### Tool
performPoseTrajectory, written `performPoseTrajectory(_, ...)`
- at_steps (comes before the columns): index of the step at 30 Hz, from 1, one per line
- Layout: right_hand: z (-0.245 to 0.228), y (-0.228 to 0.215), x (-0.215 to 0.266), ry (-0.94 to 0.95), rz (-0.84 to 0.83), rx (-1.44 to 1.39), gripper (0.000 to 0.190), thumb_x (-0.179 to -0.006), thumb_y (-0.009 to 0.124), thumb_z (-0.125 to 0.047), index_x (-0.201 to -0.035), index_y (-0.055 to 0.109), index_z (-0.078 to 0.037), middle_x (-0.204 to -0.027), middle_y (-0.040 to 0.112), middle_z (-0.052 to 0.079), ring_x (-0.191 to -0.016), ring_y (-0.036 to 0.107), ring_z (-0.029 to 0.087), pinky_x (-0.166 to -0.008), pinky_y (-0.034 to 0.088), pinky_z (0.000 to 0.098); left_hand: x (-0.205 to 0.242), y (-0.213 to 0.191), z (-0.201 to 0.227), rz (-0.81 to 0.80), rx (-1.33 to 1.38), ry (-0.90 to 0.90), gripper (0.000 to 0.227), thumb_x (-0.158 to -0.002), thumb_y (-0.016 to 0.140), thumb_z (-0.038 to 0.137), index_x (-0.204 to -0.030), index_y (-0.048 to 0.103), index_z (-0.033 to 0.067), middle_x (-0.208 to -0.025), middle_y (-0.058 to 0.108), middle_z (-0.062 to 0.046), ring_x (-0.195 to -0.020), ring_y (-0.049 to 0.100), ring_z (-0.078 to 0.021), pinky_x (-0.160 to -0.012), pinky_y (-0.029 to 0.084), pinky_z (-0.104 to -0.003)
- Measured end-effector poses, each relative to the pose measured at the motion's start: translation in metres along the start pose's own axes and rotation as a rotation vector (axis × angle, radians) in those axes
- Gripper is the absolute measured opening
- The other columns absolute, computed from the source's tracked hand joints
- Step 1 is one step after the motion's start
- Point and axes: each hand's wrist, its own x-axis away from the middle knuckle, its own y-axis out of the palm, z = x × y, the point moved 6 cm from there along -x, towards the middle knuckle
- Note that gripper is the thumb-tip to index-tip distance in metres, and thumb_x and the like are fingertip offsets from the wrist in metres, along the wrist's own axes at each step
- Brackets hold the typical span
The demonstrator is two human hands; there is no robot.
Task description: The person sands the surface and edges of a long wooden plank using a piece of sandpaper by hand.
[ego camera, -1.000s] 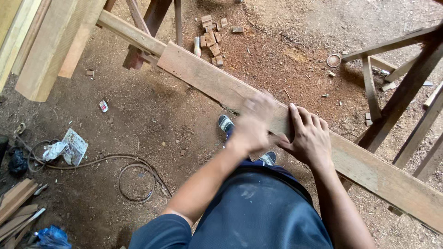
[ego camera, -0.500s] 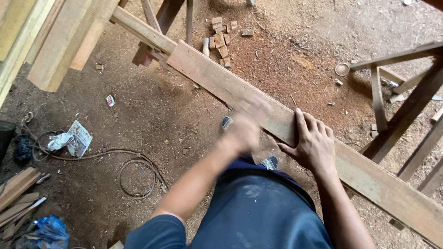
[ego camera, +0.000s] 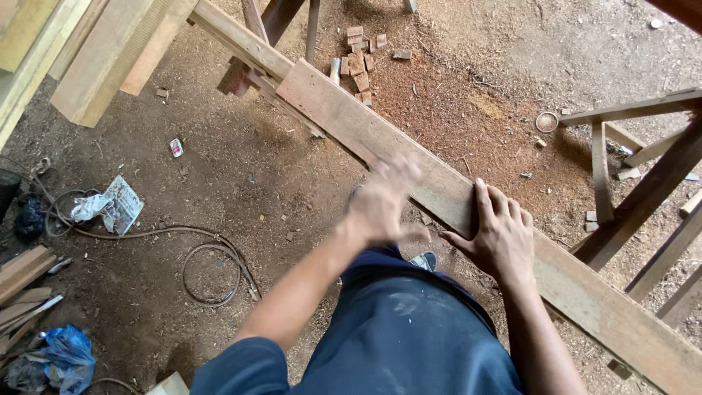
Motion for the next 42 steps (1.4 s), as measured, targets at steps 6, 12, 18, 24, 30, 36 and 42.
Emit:
performPoseTrajectory(6, 0.002, 0.002, 0.000, -0.012, -0.010, 0.008, 0.119, -0.067, 0.069, -0.078, -0.157, 0.035, -0.008, -0.146, 0.051, 0.012, -0.129, 0.051, 0.031, -0.108, 0.041, 0.0456, -0.005, 0.001, -0.108, -0.032, 0.259, -0.299, 0.123, -0.084, -0.007, 0.088, -0.154, 0.034, -0.0051, -0.163, 0.030, -0.025, -0.151, 0.028, -0.0351, -0.128, 0.021, -0.044)
performPoseTrajectory(12, 0.002, 0.002, 0.000, -0.001, -0.017, 0.003, 0.122, -0.065, 0.069, -0.081, -0.156, 0.034, -0.008, -0.146, 0.051, 0.013, -0.130, 0.051, 0.030, -0.109, 0.040, 0.0457, -0.004, 0.012, -0.030, -0.178, -0.005, -0.110, 0.125, -0.079, 0.001, 0.092, -0.159, 0.018, -0.0029, -0.169, 0.010, -0.020, -0.158, 0.008, -0.0315, -0.131, 0.008, -0.041)
performPoseTrajectory(18, 0.003, 0.003, -0.002, -0.008, 0.001, -0.019, 0.119, -0.068, 0.068, -0.081, -0.156, 0.037, -0.007, -0.145, 0.052, 0.014, -0.130, 0.052, 0.032, -0.108, 0.041, 0.0456, -0.005, 0.020, -0.046, -0.447, -0.071, -0.191, 0.121, -0.087, -0.005, 0.089, -0.165, 0.026, 0.0028, -0.166, 0.028, -0.020, -0.146, 0.031, -0.0331, -0.121, 0.030, -0.042)
performPoseTrajectory(24, 0.002, 0.001, 0.001, -0.013, 0.026, 0.000, 0.118, -0.068, 0.069, -0.079, -0.156, 0.038, -0.007, -0.145, 0.053, 0.013, -0.129, 0.052, 0.031, -0.108, 0.041, 0.0460, -0.011, -0.020, -0.129, -0.154, 0.146, -0.511, 0.123, -0.086, -0.004, 0.090, -0.156, 0.013, -0.0094, -0.166, 0.009, -0.027, -0.155, 0.008, -0.0355, -0.128, 0.008, -0.045)
performPoseTrajectory(30, 0.001, -0.001, -0.001, -0.012, 0.021, -0.014, 0.119, -0.066, 0.071, -0.077, -0.156, 0.038, -0.007, -0.145, 0.052, 0.013, -0.129, 0.052, 0.030, -0.106, 0.041, 0.0457, -0.010, -0.026, -0.003, -0.422, 0.104, -0.109, 0.114, -0.083, 0.001, 0.088, -0.159, 0.004, 0.0034, -0.169, 0.005, -0.016, -0.156, 0.005, -0.0296, -0.127, 0.008, -0.047)
performPoseTrajectory(36, 0.000, 0.000, -0.001, -0.006, -0.001, 0.004, 0.118, -0.066, 0.072, -0.077, -0.156, 0.038, -0.008, -0.145, 0.052, 0.013, -0.130, 0.052, 0.031, -0.107, 0.041, 0.0462, 0.000, -0.022, -0.103, -0.392, -0.007, -0.509, 0.115, -0.085, 0.001, 0.088, -0.159, 0.007, 0.0001, -0.168, 0.004, -0.017, -0.156, 0.006, -0.0285, -0.127, 0.008, -0.044)
performPoseTrajectory(42, -0.002, -0.001, -0.002, -0.002, 0.016, -0.013, 0.119, -0.065, 0.072, -0.078, -0.155, 0.038, -0.008, -0.144, 0.052, 0.013, -0.129, 0.052, 0.031, -0.107, 0.041, 0.0465, 0.003, -0.008, -0.024, -0.328, 0.058, -0.231, 0.118, -0.084, 0.001, 0.089, -0.157, 0.013, -0.0028, -0.167, 0.007, -0.019, -0.154, 0.008, -0.0306, -0.127, 0.010, -0.043)
